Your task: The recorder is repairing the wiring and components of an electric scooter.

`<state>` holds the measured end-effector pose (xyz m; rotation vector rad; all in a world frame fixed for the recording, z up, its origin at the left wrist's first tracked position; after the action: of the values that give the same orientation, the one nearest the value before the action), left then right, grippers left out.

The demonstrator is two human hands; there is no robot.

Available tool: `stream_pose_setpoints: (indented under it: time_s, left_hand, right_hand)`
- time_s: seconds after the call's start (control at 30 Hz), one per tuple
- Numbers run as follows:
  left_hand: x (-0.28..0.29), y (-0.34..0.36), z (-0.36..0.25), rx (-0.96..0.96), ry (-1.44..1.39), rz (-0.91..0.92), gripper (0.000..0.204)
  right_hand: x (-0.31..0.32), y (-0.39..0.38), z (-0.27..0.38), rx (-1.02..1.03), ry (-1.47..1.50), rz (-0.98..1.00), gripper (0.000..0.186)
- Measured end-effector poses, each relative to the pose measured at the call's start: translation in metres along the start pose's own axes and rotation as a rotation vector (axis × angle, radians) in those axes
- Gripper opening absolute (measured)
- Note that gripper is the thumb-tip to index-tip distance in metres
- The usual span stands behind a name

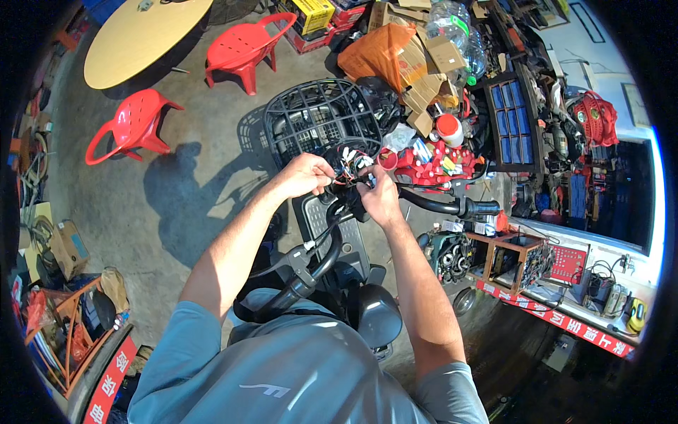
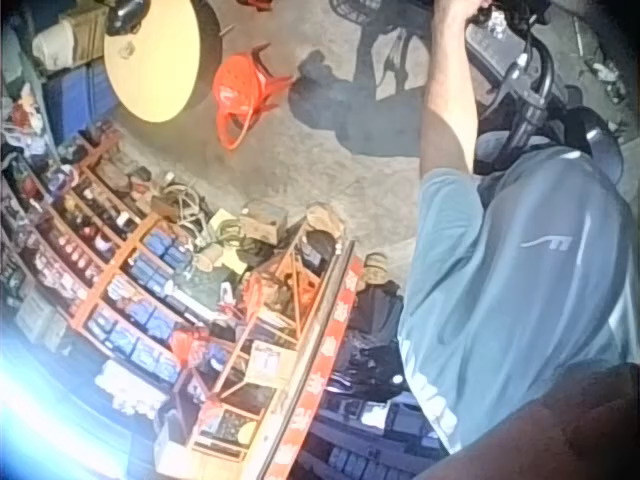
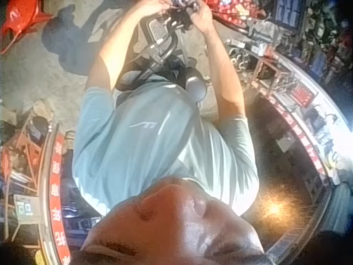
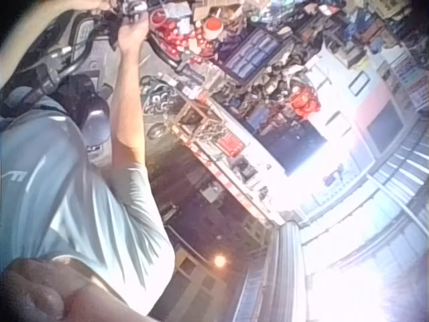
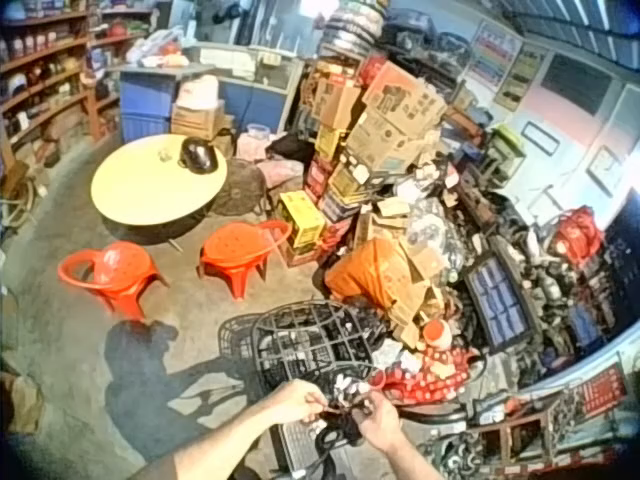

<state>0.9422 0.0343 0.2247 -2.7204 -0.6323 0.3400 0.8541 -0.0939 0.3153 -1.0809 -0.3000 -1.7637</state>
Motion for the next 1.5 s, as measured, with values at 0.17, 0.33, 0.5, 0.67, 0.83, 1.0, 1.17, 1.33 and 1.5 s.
stream_pose_setpoints:
  time_s: [0.17, 0.33, 0.5, 0.67, 0.83, 1.0, 1.17, 1.33, 1.5]
  left_hand:
    - [0.000, -0.001, -0.001, 0.014, -0.018, 0.004, 0.019]
    - [-0.001, 0.001, -0.001, -0.024, -0.014, 0.045, 0.019]
    - [-0.002, 0.003, 0.004, 0.004, -0.060, 0.039, 0.017]
    - [0.001, 0.002, 0.006, 0.017, -0.057, 0.026, 0.017]
    - [-0.003, 0.002, 0.004, 0.036, -0.137, 0.053, 0.019]
    - [0.011, 0.001, 0.004, 0.003, -0.109, -0.042, 0.017]
    - [0.016, 0.003, 0.011, -0.053, 0.089, -0.126, 0.017]
    - [0.004, -0.006, -0.013, -0.157, 0.447, -0.200, 0.027]
    - [-0.011, -0.017, -0.032, -0.155, 0.689, -0.139, 0.031]
  right_hand:
    - [0.029, -0.027, 0.054, 0.197, -0.213, -0.234, 0.040]
    - [0.021, -0.047, 0.102, 0.431, -0.115, -0.192, 0.026]
    - [-0.023, -0.029, 0.070, 0.055, -0.349, 0.059, 0.024]
    - [-0.024, -0.018, 0.066, 0.069, -0.500, 0.010, 0.023]
    - [-0.020, -0.013, 0.052, 0.007, -0.453, 0.020, 0.016]
    - [-0.017, -0.011, 0.052, -0.002, -0.400, 0.013, 0.015]
    - [-0.012, -0.006, 0.053, -0.009, -0.384, 0.003, 0.017]
    - [-0.005, -0.004, 0.051, -0.022, -0.398, -0.017, 0.017]
    - [-0.003, -0.005, 0.048, -0.026, -0.370, -0.018, 0.016]
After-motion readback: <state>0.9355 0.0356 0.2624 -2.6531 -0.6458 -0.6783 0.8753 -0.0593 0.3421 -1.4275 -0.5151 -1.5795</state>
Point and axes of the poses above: each hand's wrist, its own y-axis towards the middle knuckle, its own x-axis out of the back of the hand, z = x × y, the point moved 10 cm from there along y, towards the middle knuckle
